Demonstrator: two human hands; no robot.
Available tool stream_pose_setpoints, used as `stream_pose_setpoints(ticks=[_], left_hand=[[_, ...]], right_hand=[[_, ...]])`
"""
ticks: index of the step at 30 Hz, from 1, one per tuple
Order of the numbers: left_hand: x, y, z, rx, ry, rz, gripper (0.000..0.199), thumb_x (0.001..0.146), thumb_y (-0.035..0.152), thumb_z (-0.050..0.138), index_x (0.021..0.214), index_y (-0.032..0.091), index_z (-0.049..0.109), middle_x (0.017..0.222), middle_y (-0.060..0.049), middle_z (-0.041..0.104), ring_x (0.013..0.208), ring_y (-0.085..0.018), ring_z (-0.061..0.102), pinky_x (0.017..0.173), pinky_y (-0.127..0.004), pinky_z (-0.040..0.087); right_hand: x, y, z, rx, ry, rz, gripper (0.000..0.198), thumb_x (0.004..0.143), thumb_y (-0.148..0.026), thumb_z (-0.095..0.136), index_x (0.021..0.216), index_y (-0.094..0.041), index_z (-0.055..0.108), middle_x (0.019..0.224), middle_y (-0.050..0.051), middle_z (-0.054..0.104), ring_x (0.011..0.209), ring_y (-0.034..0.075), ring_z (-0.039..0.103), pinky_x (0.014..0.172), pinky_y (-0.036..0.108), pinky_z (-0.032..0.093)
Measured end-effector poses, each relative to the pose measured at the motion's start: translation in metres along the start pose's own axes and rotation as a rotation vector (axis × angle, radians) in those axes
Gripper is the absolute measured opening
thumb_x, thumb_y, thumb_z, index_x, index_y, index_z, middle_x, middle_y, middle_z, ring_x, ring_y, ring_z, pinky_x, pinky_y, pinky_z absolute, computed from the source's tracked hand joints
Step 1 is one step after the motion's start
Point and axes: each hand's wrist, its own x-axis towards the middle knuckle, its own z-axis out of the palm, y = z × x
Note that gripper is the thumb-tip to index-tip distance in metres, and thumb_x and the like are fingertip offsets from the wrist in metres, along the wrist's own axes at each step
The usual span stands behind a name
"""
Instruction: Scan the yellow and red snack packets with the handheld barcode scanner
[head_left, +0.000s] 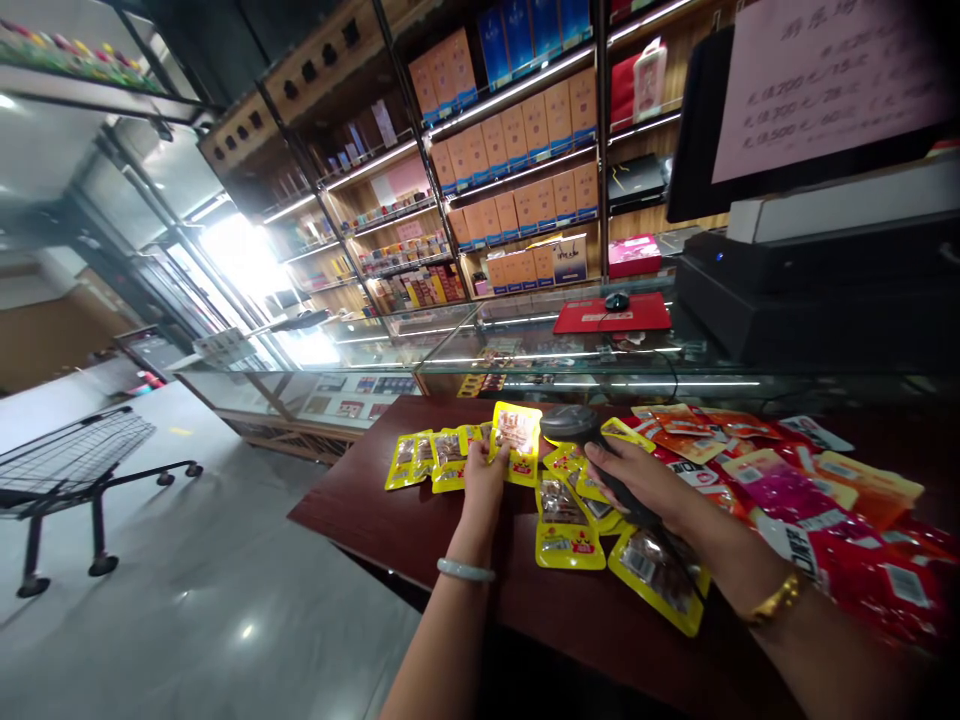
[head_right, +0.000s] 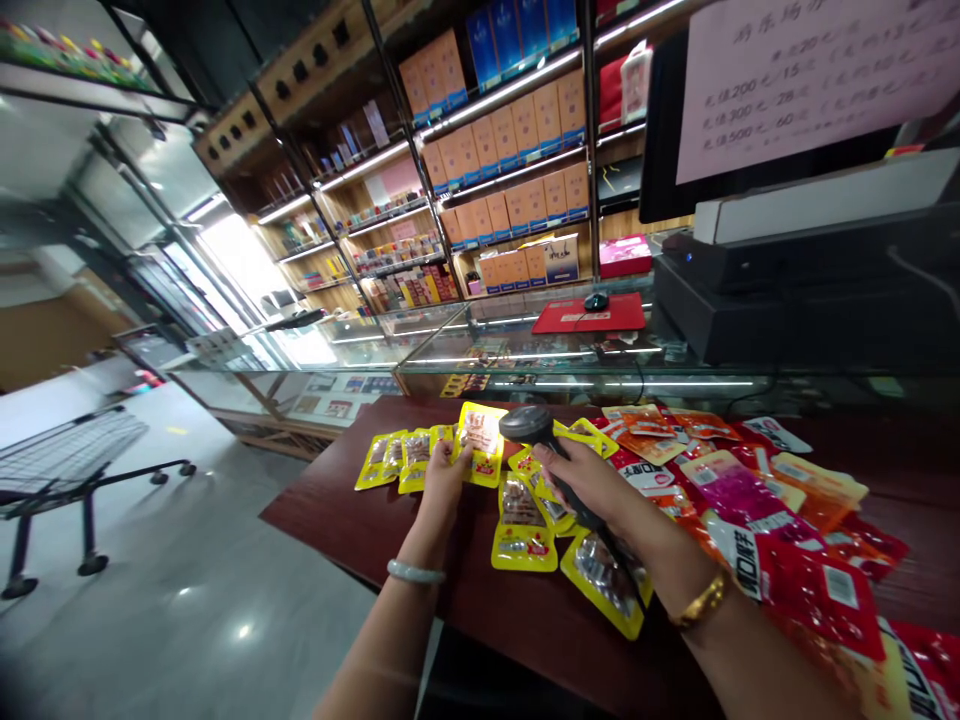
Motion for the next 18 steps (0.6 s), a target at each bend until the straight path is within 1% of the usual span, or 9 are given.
stream_pose_setpoints(ticks=[4,6,8,9,10,11,14,15,18], left_hand=[[0.015,0.008,-0.025,0.1,0.089,-0.019,0.027,0.08,0.042,0.064,0.083,0.023,0.045,0.08,0.002,0.056,0.074,-0.016,0.056,0.07,-0.027,0.044],[0.021,0.016,-0.04,0.258,0.221,-0.025,0.027,0.082,0.043,0.064,0.093,0.022,0.05,0.095,-0.004,0.061,0.088,-0.021,0.06,0.078,-0.032,0.045],[0.02,0.026,-0.048,0.469,0.351,0.039,0.036,0.083,0.044,0.064,0.108,0.021,0.052,0.113,-0.011,0.062,0.108,-0.027,0.058,0.089,-0.038,0.043],[0.016,0.03,-0.048,0.567,0.359,0.087,0.041,0.083,0.046,0.064,0.114,0.021,0.053,0.119,-0.012,0.061,0.115,-0.029,0.055,0.094,-0.04,0.041],[0.01,0.034,-0.046,0.647,0.303,0.132,0.044,0.083,0.049,0.064,0.116,0.021,0.054,0.12,-0.013,0.062,0.119,-0.031,0.053,0.097,-0.042,0.039],[0.002,0.037,-0.042,0.705,0.191,0.161,0.044,0.084,0.053,0.062,0.114,0.021,0.057,0.118,-0.013,0.063,0.118,-0.032,0.054,0.098,-0.043,0.037],[-0.03,0.04,-0.023,0.81,-0.232,0.175,0.05,0.08,0.069,0.058,0.096,0.022,0.065,0.106,-0.014,0.068,0.109,-0.034,0.058,0.094,-0.045,0.037],[-0.041,0.04,-0.016,0.839,-0.325,0.177,0.053,0.076,0.072,0.059,0.092,0.022,0.066,0.106,-0.014,0.068,0.109,-0.036,0.057,0.093,-0.045,0.037],[-0.062,0.041,0.001,0.89,-0.447,0.175,0.056,0.066,0.073,0.068,0.088,0.021,0.066,0.11,-0.015,0.066,0.112,-0.038,0.055,0.092,-0.045,0.038]], right_hand=[[-0.001,-0.001,0.001,-0.018,-0.011,-0.019,0.044,0.081,-0.063,0.068,0.08,-0.022,0.052,0.061,-0.006,0.054,0.043,0.007,0.044,0.037,0.02,0.03],[-0.002,-0.002,0.002,-0.026,-0.015,-0.014,0.044,0.082,-0.062,0.067,0.08,-0.022,0.051,0.061,-0.006,0.054,0.042,0.007,0.044,0.037,0.02,0.03],[-0.003,-0.003,0.003,-0.03,-0.019,0.007,0.044,0.082,-0.062,0.068,0.079,-0.022,0.05,0.062,-0.006,0.054,0.042,0.007,0.045,0.037,0.02,0.029],[-0.003,-0.003,0.003,-0.034,-0.019,0.016,0.044,0.081,-0.062,0.068,0.078,-0.022,0.05,0.062,-0.006,0.055,0.043,0.007,0.045,0.037,0.019,0.03],[-0.004,-0.003,0.003,-0.04,-0.019,0.021,0.044,0.081,-0.061,0.069,0.077,-0.022,0.05,0.063,-0.005,0.055,0.043,0.007,0.045,0.037,0.019,0.03],[-0.004,-0.003,0.003,-0.047,-0.02,0.021,0.043,0.081,-0.061,0.069,0.077,-0.022,0.051,0.063,-0.005,0.055,0.044,0.008,0.046,0.037,0.019,0.031],[-0.005,-0.004,0.003,-0.056,-0.024,0.01,0.041,0.082,-0.06,0.068,0.078,-0.022,0.052,0.063,-0.005,0.055,0.044,0.008,0.046,0.038,0.02,0.032],[-0.005,-0.004,0.002,-0.052,-0.026,0.01,0.041,0.082,-0.06,0.068,0.078,-0.022,0.052,0.063,-0.005,0.055,0.043,0.008,0.046,0.037,0.02,0.032],[-0.004,-0.004,0.002,-0.038,-0.024,0.02,0.043,0.081,-0.061,0.068,0.077,-0.022,0.051,0.061,-0.006,0.055,0.041,0.007,0.045,0.037,0.02,0.031]])
